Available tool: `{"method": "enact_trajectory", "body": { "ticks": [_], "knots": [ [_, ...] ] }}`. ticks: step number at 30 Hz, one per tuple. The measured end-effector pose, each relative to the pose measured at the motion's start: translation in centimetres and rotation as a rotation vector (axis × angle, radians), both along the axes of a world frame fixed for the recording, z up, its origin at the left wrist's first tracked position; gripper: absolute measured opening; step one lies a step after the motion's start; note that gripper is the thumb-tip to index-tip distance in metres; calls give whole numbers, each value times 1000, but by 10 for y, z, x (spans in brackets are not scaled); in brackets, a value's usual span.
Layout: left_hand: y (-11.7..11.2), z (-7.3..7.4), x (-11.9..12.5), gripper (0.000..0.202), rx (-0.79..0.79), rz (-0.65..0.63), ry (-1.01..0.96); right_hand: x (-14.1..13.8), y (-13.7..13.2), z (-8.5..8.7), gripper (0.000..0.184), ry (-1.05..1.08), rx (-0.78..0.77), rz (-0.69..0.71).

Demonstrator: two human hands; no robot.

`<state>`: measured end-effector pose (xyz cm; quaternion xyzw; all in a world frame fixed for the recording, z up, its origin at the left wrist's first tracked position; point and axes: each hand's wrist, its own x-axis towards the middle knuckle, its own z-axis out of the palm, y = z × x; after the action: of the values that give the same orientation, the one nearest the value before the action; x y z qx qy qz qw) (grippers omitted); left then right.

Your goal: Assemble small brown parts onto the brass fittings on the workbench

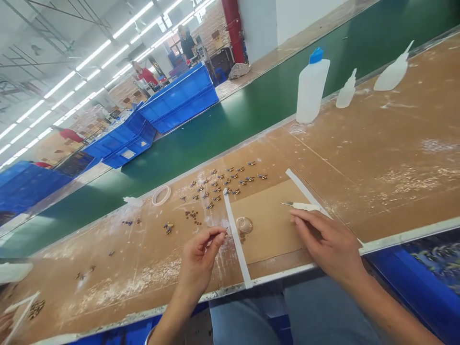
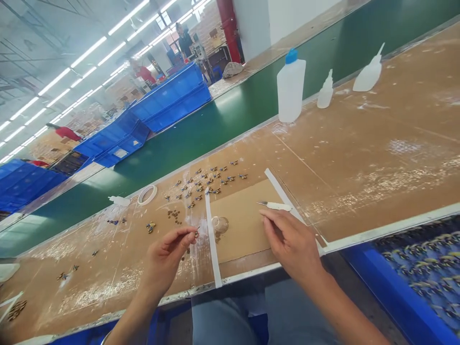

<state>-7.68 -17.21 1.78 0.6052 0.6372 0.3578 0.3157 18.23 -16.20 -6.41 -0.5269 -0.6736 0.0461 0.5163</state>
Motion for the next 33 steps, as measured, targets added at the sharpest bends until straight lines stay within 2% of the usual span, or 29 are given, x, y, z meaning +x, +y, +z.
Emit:
{"method": "enact_trajectory", "body": {
  "ticks": [6,14,19,25,33],
  "knots": [
    [18,6,16,10,152,-155,352,1,1,1,21,15,19,-6],
    [28,9,24,12,260,-267,553,0,1,3,22,43,17,-14],
    [32,7,24,12,304,-297,608,0,1,4,24,55,31,-12],
    [34,8,27,12,286,-305,647,1,1,3,25,59,25,-7],
    [33,9,30,13,243,-270,597,1,0,3,24,50,26,-20]
  ]
}}
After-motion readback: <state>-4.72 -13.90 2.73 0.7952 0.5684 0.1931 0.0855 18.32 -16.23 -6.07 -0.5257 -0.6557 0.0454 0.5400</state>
